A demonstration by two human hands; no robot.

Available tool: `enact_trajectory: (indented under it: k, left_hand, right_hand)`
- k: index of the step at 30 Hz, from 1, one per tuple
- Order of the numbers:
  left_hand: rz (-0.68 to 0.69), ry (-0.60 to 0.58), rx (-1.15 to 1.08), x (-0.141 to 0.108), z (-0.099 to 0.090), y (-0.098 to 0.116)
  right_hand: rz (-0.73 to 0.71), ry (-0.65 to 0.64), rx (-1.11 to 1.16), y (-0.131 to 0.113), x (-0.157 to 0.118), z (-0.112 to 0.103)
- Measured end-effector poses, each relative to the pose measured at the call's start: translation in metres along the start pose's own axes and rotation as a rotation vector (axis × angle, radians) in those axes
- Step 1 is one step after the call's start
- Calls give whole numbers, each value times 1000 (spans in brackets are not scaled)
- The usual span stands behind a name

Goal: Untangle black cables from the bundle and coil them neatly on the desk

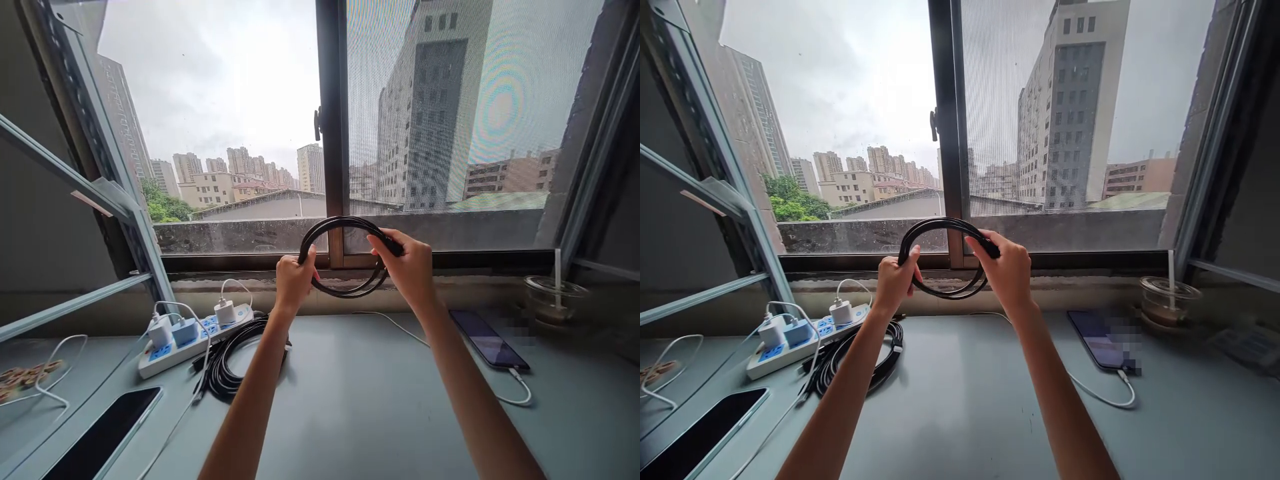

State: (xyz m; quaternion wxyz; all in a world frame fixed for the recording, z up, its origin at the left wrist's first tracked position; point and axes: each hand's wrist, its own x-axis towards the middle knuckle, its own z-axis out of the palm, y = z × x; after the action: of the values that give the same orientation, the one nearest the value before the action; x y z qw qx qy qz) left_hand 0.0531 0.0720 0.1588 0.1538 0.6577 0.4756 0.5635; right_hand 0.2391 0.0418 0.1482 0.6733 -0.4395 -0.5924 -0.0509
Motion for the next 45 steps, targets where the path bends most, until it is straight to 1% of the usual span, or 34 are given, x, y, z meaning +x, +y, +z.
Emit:
enact_trajectory:
  k: [2, 4, 6, 8, 10, 14, 17, 20, 22, 25, 28, 31, 35, 38, 42, 45]
  left_hand:
    - [3, 10, 2, 0, 1, -2]
    - [-40, -32, 88, 2, 4, -5]
    - [-118, -135, 203, 5, 9, -12]
    - [-189, -262, 282, 9, 14, -22]
    - [-224, -347, 341, 13, 19, -35]
    - [-305, -441, 512, 14, 32, -62]
    - [-397, -585, 609, 9, 41, -79]
    - [-469, -723, 656, 4, 47, -92]
    - [-491, -763, 696, 3, 49, -98]
    - [-499, -786, 783, 1, 52, -101]
    - [-501, -827, 885, -1, 56, -101]
    - [-495, -893, 972, -4, 58, -99]
    - [-487, -970, 1020, -6, 59, -98]
    - [-459, -932, 1025, -4, 57, -97]
    - [-416, -801, 991, 1, 49, -89]
    - [-428, -775, 934, 6, 40, -81]
  right_hand:
    - [90, -179, -178, 7, 1, -1]
    - [200, -340, -324, 13, 0, 3]
    - [291, -424, -416, 20, -4, 12]
    - [348, -451, -451, 31, -9, 24]
    - [397, -495, -458, 45, -15, 35]
    - [503, -629, -426, 79, -29, 51]
    - [587, -748, -366, 102, -41, 57]
    - [664, -855, -271, 117, -51, 61]
    - [705, -910, -216, 122, -56, 63]
    - [741, -964, -178, 126, -60, 66]
    - [744, -1007, -199, 130, -62, 69]
    - [711, -1034, -261, 132, -63, 69]
    - [653, -1044, -369, 132, -63, 69]
    - [612, -1042, -440, 128, -63, 68]
    - [577, -1035, -495, 122, -61, 64]
    - [571, -990, -534, 116, -57, 59]
